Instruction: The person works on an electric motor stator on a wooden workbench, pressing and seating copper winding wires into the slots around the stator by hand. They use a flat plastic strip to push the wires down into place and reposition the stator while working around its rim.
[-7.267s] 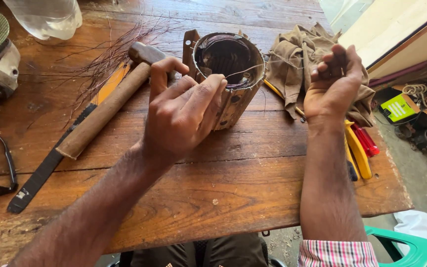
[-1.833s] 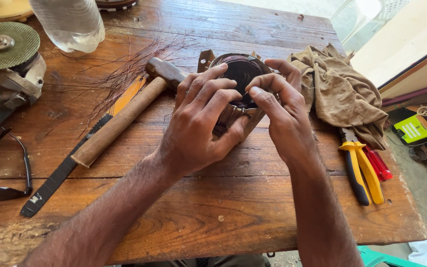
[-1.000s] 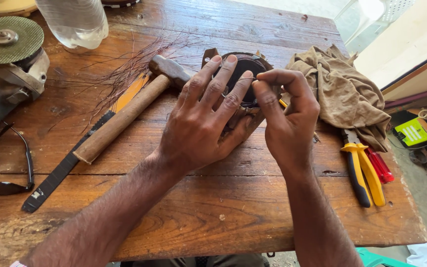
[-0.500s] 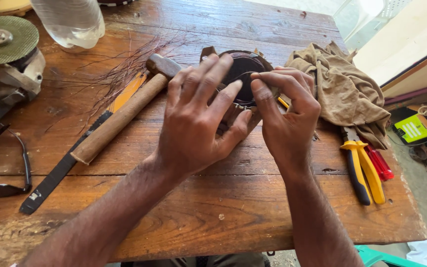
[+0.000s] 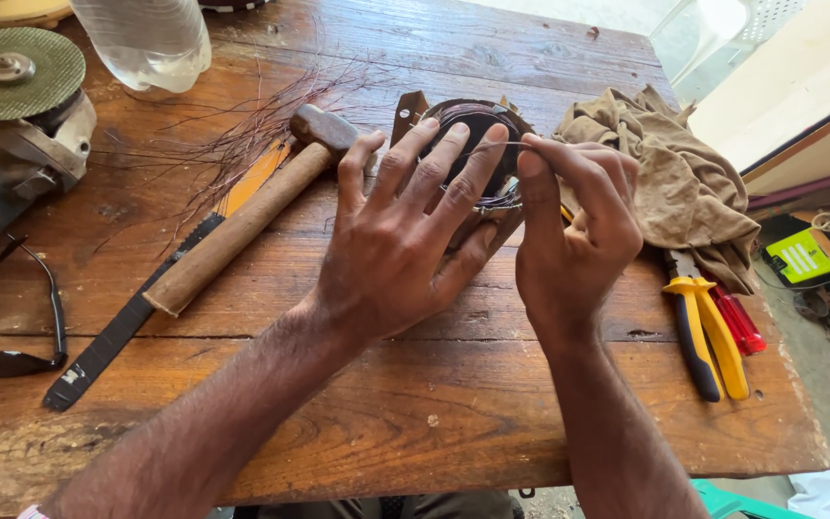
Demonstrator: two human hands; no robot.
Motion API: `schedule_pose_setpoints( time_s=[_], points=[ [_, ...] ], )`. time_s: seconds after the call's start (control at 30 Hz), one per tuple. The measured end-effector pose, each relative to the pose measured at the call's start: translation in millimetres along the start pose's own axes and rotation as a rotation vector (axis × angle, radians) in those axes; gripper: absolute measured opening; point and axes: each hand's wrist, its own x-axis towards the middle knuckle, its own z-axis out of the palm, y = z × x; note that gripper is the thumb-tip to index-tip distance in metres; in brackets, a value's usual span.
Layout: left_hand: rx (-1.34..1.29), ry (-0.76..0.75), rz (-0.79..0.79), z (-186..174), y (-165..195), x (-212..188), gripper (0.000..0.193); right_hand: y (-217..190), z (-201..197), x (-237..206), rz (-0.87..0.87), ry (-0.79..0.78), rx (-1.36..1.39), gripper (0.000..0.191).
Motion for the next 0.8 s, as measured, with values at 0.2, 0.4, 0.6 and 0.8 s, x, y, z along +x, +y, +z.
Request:
schedule_pose_setpoints(
  time_s=[0.2,0.4,0.6,0.8],
  points=[
    [0.014,0.083,0.166,4,-2,0,0.061,4,-1,0,-0.137,0.169,0.055,0.012],
    [-0.161,0.159,0.225,6,3,-4,0.054,6,3,-2,-0.102,0.144,0.156,0.015],
    [-0.324,0.276,0.159,5,2,-3,0.041,16,0,4,-0.119,0.034,-0.028,0.008],
    [-0.353,0.367,0.224,-5,8,8,0.041,17,-2,2,0.004,0.01,0.101,0.024]
  ],
)
